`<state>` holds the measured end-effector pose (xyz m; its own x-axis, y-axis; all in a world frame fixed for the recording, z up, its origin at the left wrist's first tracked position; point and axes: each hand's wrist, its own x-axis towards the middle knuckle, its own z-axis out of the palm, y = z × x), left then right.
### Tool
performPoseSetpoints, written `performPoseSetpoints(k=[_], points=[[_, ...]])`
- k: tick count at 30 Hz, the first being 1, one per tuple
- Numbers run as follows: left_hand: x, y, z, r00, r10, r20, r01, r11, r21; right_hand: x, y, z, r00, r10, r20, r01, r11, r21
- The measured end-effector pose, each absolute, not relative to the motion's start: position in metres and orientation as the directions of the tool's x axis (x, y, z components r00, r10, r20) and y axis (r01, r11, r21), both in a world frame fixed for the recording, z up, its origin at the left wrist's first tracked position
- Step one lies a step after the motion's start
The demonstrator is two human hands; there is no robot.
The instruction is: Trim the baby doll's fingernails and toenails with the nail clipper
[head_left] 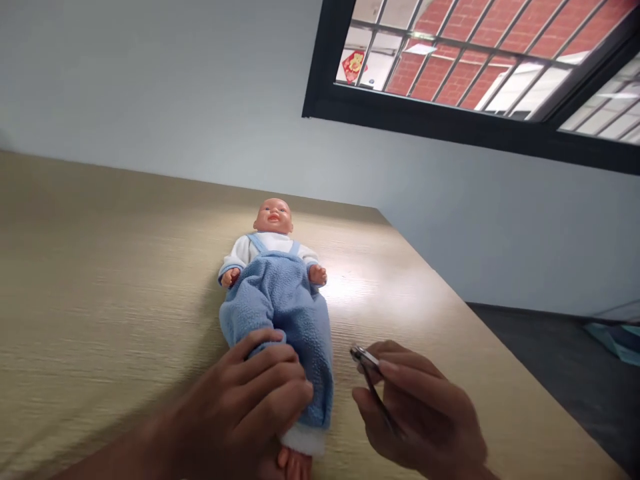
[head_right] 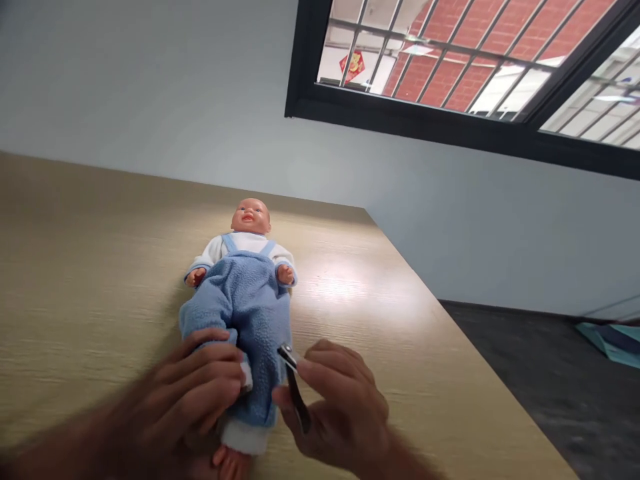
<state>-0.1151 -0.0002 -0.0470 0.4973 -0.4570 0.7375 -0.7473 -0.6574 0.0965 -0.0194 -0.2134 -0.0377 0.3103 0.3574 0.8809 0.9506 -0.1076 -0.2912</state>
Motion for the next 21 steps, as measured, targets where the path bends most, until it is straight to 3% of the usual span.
performPoseSetpoints(k=[7, 10, 13, 16, 18, 21], points=[[-0.123, -0.011, -0.068, 0.497, -0.485, 0.720, -0.748, -0.659, 0.073, -0.021, -0.196, -0.059, 0.327, 0.345, 0.880, 0.935, 0.020, -0.355], [-0.125, -0.015, -0.068, 0.543, -0.421, 0.726, -0.743, -0.645, 0.181, -0.025, -0.195, -0.063, 0.382, 0.342, 0.858, 0.905, 0.048, -0.423], [-0.124, -0.019, -0.060, 0.649, -0.309, 0.695, -0.699, -0.603, 0.384, -0.024, -0.195, -0.063, 0.440, 0.305, 0.845, 0.872, 0.079, -0.482], [-0.121, -0.020, -0.052, 0.701, -0.185, 0.688, -0.628, -0.617, 0.475, -0.022, -0.199, -0.055, 0.430, 0.237, 0.871, 0.881, 0.101, -0.462], [-0.119, -0.020, -0.050, 0.667, -0.160, 0.728, -0.631, -0.642, 0.437, -0.025, -0.204, -0.048, 0.360, 0.286, 0.888, 0.900, 0.145, -0.412], [-0.116, -0.017, -0.051, 0.628, -0.159, 0.762, -0.637, -0.668, 0.385, -0.036, -0.211, -0.042, 0.239, 0.478, 0.845, 0.920, 0.166, -0.355]])
